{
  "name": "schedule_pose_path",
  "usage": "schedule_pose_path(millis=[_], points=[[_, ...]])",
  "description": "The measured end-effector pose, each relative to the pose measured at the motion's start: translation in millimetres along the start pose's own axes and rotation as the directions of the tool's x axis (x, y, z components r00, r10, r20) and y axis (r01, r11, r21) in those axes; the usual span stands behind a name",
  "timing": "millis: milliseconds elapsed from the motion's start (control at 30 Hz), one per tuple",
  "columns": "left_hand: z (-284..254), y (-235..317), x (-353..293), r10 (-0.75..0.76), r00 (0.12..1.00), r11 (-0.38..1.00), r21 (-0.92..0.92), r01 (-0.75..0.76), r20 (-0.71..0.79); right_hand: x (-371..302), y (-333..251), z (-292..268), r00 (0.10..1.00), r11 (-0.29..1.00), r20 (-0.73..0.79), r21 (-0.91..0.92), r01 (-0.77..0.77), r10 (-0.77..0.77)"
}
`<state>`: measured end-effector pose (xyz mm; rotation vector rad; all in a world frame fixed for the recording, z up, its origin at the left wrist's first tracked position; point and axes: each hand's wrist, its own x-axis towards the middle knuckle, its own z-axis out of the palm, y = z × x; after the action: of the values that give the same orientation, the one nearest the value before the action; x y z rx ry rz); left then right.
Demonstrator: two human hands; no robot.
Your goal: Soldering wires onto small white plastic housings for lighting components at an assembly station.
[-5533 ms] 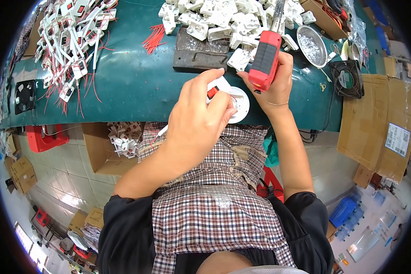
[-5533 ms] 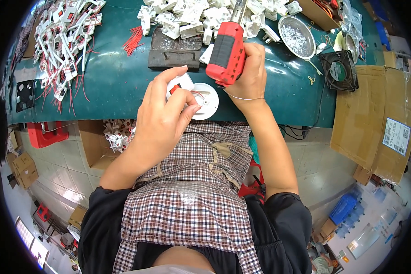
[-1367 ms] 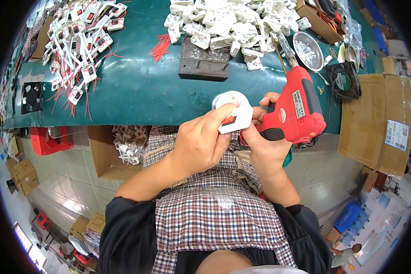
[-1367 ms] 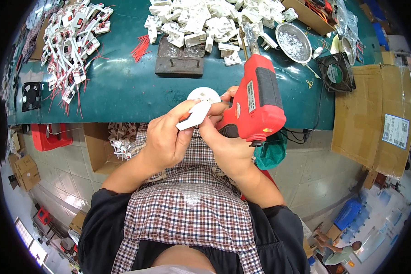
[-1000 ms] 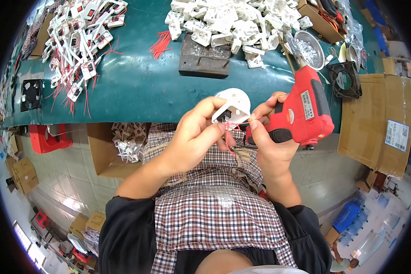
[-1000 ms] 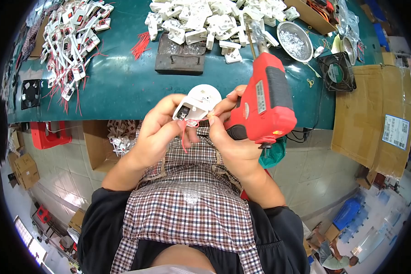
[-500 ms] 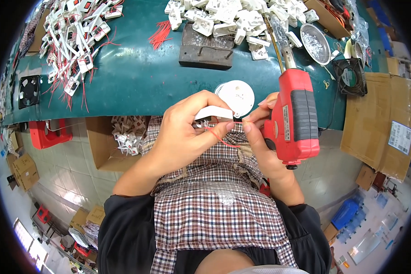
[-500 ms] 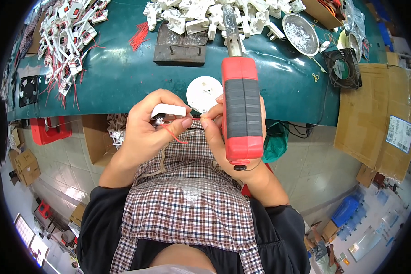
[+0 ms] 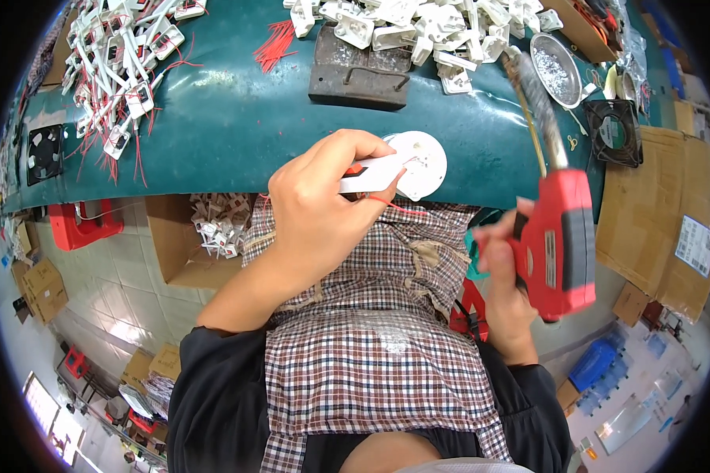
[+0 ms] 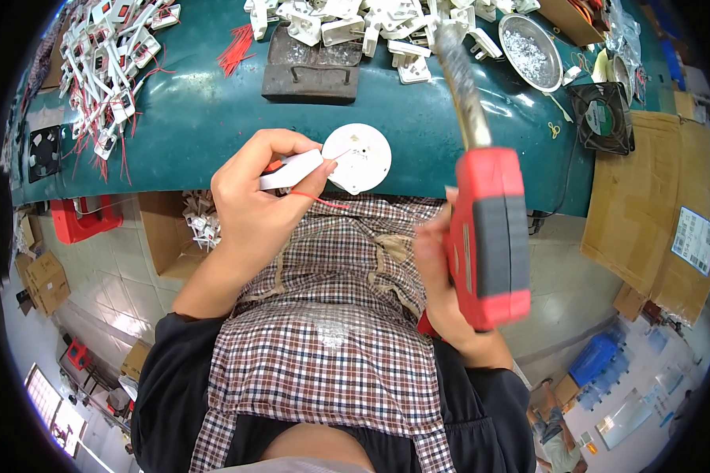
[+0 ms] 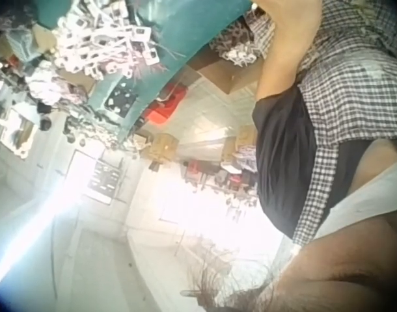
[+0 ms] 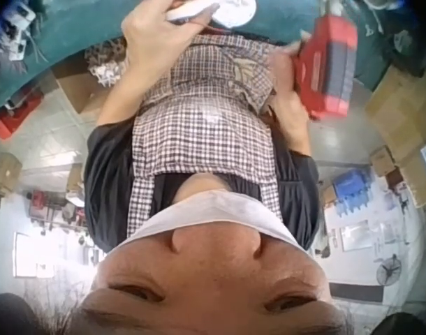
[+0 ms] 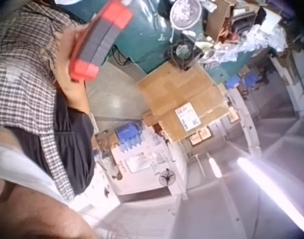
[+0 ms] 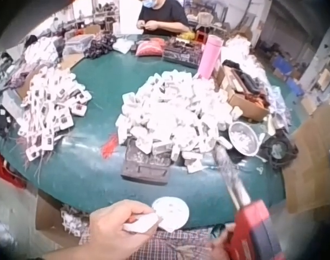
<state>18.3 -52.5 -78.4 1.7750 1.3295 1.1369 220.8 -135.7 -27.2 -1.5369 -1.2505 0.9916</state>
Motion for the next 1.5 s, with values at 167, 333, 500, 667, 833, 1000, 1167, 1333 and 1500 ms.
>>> schedule_pose_path(millis=[167,333,500,667,833,1000,1167,1333,1500], points=[[5.8,-1.7,1.5,0.028,1.000,0.999,0.015,-0.028,0.009,-37.2,-2.2,-47.6,0.938,0.989,0.327,0.053,-0.140,0.116],[7.7,-1.9,2.1,-0.010,1.000,1.000,-0.010,0.010,0.026,-65.0,9.9,-53.1,0.954,0.948,0.181,-0.258,-0.188,0.238],[8.4,-3.6,2.7,-0.019,0.999,0.998,-0.058,0.021,0.032,-70.1,14.1,-49.2,0.973,0.919,0.099,-0.359,-0.160,0.208],[9.9,-5.3,-0.2,-0.104,0.994,0.988,-0.112,0.106,0.025,-67.3,18.1,-49.4,0.973,0.902,0.201,-0.432,-0.014,0.111],[9.5,-5.2,-0.3,-0.095,0.995,0.988,-0.123,0.096,0.017,-68.4,25.2,-45.9,0.982,0.895,0.190,-0.439,0.078,0.007],[6.9,-4.5,1.2,-0.064,0.996,0.993,-0.095,0.069,0.058,-66.3,25.6,-45.4,0.981,0.920,0.195,-0.387,0.058,0.020],[6.9,-5.1,0.9,-0.058,0.997,0.993,-0.103,0.063,0.052,-59.9,22.4,-44.1,0.972,0.902,0.234,-0.418,0.108,-0.008],[7.1,-5.0,0.9,-0.059,0.997,0.992,-0.106,0.065,0.053,-55.4,17.4,-41.7,0.975,0.915,0.221,-0.399,0.055,0.038],[9.4,-7.5,-0.3,-0.106,0.994,0.986,-0.128,0.110,0.034,-57.2,17.8,-41.4,0.973,0.905,0.224,-0.422,0.052,0.048]])
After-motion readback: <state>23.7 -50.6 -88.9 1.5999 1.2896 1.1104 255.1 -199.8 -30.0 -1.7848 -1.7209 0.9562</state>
